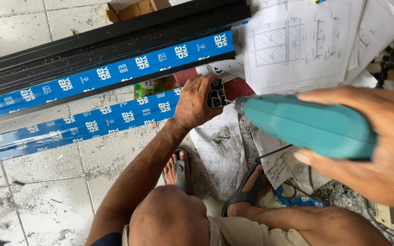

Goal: The person uses a drill to make holes in metal window frames, adjusts the position of the frames, and applies small components to the ends by hand.

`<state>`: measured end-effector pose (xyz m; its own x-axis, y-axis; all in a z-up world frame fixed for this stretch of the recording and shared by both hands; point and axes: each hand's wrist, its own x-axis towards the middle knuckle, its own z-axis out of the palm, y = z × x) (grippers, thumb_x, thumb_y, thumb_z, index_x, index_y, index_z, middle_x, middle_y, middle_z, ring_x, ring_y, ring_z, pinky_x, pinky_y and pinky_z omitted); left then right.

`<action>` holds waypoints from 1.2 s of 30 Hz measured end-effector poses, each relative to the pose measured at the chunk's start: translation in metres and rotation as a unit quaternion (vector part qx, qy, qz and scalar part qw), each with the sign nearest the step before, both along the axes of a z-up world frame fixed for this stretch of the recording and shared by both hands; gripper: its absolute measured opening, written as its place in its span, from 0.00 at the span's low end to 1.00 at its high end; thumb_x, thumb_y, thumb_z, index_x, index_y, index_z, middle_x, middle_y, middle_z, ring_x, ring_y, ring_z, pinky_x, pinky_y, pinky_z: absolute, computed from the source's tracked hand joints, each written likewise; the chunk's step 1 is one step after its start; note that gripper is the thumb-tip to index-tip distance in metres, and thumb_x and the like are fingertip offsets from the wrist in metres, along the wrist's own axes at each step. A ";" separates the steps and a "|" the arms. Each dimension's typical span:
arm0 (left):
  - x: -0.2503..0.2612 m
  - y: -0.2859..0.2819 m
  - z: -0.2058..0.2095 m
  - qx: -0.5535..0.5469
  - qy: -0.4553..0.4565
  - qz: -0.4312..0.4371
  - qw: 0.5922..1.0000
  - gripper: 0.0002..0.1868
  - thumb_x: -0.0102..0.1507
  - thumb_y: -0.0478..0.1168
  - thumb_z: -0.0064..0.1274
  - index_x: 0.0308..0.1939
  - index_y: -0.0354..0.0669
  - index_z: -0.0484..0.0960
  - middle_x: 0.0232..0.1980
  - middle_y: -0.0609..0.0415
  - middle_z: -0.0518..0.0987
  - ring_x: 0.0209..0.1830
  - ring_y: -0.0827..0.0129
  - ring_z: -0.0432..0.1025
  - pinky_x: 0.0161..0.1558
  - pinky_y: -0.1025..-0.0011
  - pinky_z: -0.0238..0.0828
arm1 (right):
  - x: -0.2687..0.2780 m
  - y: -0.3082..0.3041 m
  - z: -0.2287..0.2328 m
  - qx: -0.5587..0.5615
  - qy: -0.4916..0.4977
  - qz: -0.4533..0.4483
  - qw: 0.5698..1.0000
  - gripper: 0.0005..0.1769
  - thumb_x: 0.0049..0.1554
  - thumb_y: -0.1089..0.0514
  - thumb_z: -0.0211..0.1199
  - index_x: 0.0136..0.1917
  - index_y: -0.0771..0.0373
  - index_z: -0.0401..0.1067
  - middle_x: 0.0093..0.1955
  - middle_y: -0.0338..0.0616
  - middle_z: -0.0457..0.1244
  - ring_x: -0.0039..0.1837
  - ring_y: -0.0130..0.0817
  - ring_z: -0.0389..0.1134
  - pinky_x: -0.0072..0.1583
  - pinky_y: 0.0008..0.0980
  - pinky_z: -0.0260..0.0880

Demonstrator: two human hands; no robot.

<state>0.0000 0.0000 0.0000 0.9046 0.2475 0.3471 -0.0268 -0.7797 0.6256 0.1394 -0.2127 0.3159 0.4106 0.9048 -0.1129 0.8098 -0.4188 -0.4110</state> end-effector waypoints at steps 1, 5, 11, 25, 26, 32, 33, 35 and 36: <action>0.000 0.000 -0.001 -0.002 -0.001 -0.002 1.000 0.42 0.55 0.55 0.72 0.63 0.38 0.68 0.59 0.41 0.79 0.58 0.47 0.75 0.58 0.54 0.68 | -0.003 0.009 0.001 -0.002 -0.001 -0.002 1.000 0.43 0.37 0.44 0.79 0.64 0.60 0.76 0.53 0.46 0.72 0.52 0.40 0.75 0.55 0.37 0.73; -0.001 0.000 -0.004 -0.005 0.017 -0.003 1.000 0.44 0.50 0.49 0.74 0.64 0.40 0.68 0.59 0.42 0.79 0.59 0.47 0.74 0.60 0.53 0.68 | -0.010 0.035 -0.002 -0.083 -0.074 0.008 0.994 0.35 0.40 0.35 0.76 0.59 0.48 0.78 0.39 0.35 0.72 0.36 0.35 0.72 0.41 0.36 0.70; -0.001 0.000 -0.002 -0.010 0.014 -0.001 1.000 0.43 0.49 0.48 0.73 0.63 0.40 0.68 0.58 0.44 0.79 0.58 0.48 0.74 0.58 0.54 0.67 | -0.016 0.047 -0.005 -0.165 -0.132 -0.007 0.977 0.36 0.40 0.28 0.73 0.60 0.36 0.78 0.36 0.31 0.72 0.37 0.45 0.72 0.42 0.44 0.70; -0.001 0.000 -0.003 -0.020 0.021 -0.002 1.000 0.44 0.51 0.50 0.74 0.64 0.39 0.69 0.59 0.43 0.79 0.59 0.46 0.73 0.59 0.52 0.66 | -0.020 0.054 -0.006 -0.208 -0.151 -0.016 0.966 0.36 0.40 0.25 0.71 0.61 0.32 0.76 0.35 0.32 0.72 0.41 0.47 0.74 0.45 0.46 0.73; -0.001 0.000 -0.002 -0.023 0.016 -0.004 1.000 0.44 0.49 0.48 0.74 0.64 0.39 0.68 0.59 0.44 0.79 0.59 0.47 0.74 0.60 0.53 0.66 | -0.020 0.054 -0.007 -0.208 -0.149 -0.010 0.967 0.36 0.40 0.25 0.71 0.61 0.32 0.76 0.37 0.31 0.73 0.42 0.47 0.74 0.45 0.47 0.73; -0.001 0.001 -0.004 -0.020 0.008 -0.008 1.000 0.43 0.50 0.46 0.72 0.64 0.39 0.68 0.58 0.43 0.79 0.59 0.46 0.74 0.60 0.52 0.67 | -0.025 0.062 -0.005 -0.228 -0.132 -0.007 0.965 0.32 0.42 0.28 0.69 0.59 0.34 0.75 0.37 0.29 0.72 0.41 0.46 0.74 0.43 0.49 0.73; -0.001 0.001 -0.005 -0.014 0.001 -0.007 1.000 0.42 0.50 0.46 0.71 0.63 0.39 0.68 0.58 0.42 0.79 0.58 0.46 0.74 0.60 0.51 0.67 | -0.026 0.063 -0.005 -0.223 -0.123 0.005 0.967 0.30 0.43 0.30 0.68 0.58 0.36 0.75 0.37 0.26 0.73 0.41 0.45 0.74 0.41 0.50 0.73; 0.000 0.001 -0.004 -0.012 -0.003 -0.011 1.000 0.42 0.50 0.46 0.71 0.64 0.38 0.68 0.58 0.41 0.79 0.58 0.45 0.74 0.60 0.51 0.67 | -0.029 0.070 -0.005 -0.238 -0.106 -0.002 0.965 0.28 0.44 0.32 0.68 0.58 0.36 0.74 0.39 0.28 0.73 0.42 0.50 0.74 0.43 0.54 0.74; 0.000 0.001 -0.004 -0.009 -0.009 -0.012 1.000 0.43 0.50 0.46 0.71 0.64 0.37 0.67 0.58 0.40 0.79 0.57 0.45 0.74 0.59 0.51 0.68 | -0.030 0.073 -0.005 -0.252 -0.092 -0.007 0.963 0.26 0.45 0.34 0.67 0.57 0.36 0.74 0.42 0.29 0.73 0.43 0.55 0.74 0.46 0.58 0.75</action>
